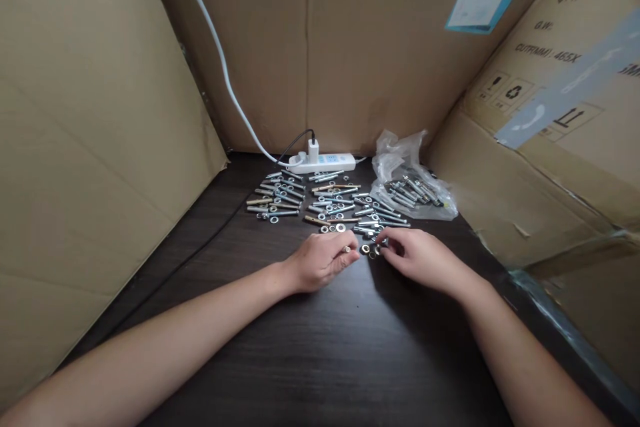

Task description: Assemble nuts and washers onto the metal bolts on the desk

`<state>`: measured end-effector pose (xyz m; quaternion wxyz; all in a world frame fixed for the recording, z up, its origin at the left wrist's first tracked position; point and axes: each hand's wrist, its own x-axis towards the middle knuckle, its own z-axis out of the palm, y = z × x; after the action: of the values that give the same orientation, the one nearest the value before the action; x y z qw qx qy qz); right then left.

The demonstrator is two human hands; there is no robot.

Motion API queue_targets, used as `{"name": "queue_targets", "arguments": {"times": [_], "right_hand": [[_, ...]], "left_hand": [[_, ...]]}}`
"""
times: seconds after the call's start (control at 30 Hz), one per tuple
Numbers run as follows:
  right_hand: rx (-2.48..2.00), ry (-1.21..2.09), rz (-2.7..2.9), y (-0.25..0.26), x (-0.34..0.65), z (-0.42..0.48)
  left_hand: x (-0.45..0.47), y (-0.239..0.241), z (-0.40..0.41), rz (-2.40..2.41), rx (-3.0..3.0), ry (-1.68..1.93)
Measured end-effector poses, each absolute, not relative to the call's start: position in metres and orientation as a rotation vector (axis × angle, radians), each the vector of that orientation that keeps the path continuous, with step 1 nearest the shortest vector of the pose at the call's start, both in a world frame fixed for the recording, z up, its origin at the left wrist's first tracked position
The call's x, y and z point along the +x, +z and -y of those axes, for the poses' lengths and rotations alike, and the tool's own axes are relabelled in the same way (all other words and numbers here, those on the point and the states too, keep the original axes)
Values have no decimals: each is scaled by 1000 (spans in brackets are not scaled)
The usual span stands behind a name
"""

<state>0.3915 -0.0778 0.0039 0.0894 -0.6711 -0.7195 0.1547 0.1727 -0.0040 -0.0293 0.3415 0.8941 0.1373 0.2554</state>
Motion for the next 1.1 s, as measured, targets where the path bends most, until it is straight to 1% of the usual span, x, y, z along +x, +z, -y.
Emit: {"name": "queue_targets", "arguments": {"times": [0.17,0.3,0.7,1.1], "right_hand": [[-2056,427,2164,3,388,79],[-2095,392,2165,3,386,80],[-2106,491,2137,-2,384,79],[-2158,487,2107,-3,383,77]], "left_hand": [[174,-27,3,-547,2291,572],[174,-26,3,-541,2308,553],[175,-27,3,-508,2312,518],[175,-26,3,-515,2335,496]]}}
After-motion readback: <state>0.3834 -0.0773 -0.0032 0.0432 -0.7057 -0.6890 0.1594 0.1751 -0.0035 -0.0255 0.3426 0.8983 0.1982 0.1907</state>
